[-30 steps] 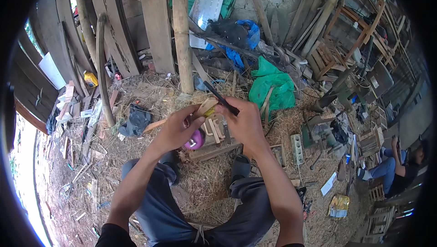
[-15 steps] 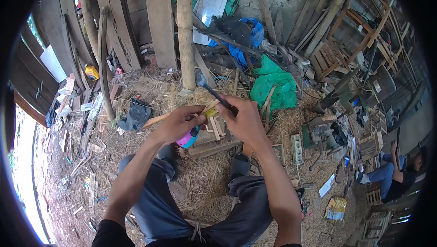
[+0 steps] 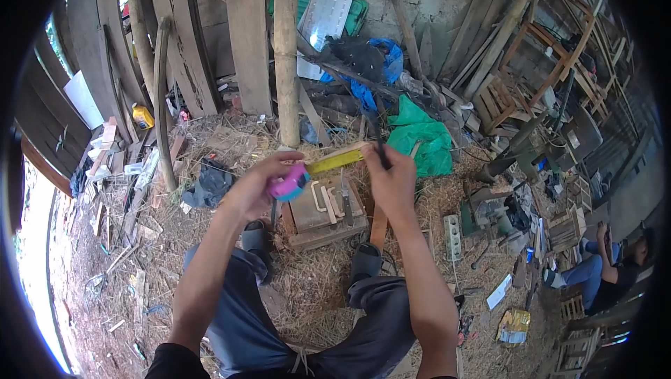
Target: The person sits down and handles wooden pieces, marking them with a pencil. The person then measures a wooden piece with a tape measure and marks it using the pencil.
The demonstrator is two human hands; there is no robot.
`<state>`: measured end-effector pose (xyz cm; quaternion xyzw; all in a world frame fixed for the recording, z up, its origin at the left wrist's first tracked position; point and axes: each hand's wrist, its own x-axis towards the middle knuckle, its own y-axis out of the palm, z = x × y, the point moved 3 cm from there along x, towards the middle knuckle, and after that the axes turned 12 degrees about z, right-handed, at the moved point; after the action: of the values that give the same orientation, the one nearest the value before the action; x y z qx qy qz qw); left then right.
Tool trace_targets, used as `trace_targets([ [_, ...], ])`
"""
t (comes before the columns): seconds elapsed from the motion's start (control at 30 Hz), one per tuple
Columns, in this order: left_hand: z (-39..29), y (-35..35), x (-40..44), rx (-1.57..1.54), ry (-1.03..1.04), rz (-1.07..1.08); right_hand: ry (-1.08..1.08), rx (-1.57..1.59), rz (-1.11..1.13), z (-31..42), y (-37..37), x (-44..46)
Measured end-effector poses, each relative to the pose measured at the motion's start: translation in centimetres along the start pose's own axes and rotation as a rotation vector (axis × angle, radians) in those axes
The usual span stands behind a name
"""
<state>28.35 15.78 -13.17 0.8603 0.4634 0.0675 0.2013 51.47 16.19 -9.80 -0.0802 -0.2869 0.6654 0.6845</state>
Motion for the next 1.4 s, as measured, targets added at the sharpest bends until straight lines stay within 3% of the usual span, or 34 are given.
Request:
trace_targets([
  [0.07,-0.7,-1.4,-0.5,-0.196,0.023,-0.044,0.063,0.375,-0.075,0.1,-0.8,0.2],
  [0.13,-0.8,-1.2,-0.3,-0.250,0.088,-0.032,0.098,0.420,-0.084,0.2,-0.7,0.0],
  [0.2,-0.7,-0.3,0.2,-0.525,0.310,-0.101,0.189,0.563,-0.081,-0.6,0.2,-0.2],
  [0.33,2.1,-1.3,2.8,-0.498,0.496,-0.194,0.145,0.659,-0.166,0.0,2.6,-0.6],
  [0.4,1.7,-0.7,3.0,-0.518,0.487,-0.178,0.098,0.606,-0.204,0.7,3.1,-0.8],
  [0.47,0.6,0.6,2.5,-0.756,0.507,-0.189,0.079,0.575,-0.212,0.8,3.3,-0.9],
  [0.63,-0.2,2.7,2.0,-0.437,0.563,-0.229,0.062,0.531,-0.231,0.7,3.6,-1.2],
  [0.7,-0.6,2.9,2.1,-0.137,0.566,-0.305,0.048,0.552,-0.236,1.1,3.5,-1.3],
  [0.83,-0.8,1.9,2.2,-0.158,0.656,-0.333,0.076,0.551,-0.193,1.6,3.5,-1.6],
  [0.93,-2.2,1.0,1.4,-0.028,0.707,-0.356,0.045,0.375,0.002,2.0,2.7,-1.3],
  [1.0,-3.2,1.0,0.5,0.221,0.746,-0.389,-0.054,0.273,0.178,3.0,2.5,-1.2],
  [1.13,-4.1,1.7,-0.5,0.194,0.757,-0.364,-0.137,0.248,0.184,3.8,2.2,-1.4],
  [1.2,-4.0,1.9,-0.7,-0.003,0.747,-0.333,-0.036,0.292,0.196,3.8,2.2,-1.5],
  [1.4,-2.7,1.3,0.0,-0.060,0.759,-0.334,0.056,0.529,0.090,4.5,2.7,-1.9],
])
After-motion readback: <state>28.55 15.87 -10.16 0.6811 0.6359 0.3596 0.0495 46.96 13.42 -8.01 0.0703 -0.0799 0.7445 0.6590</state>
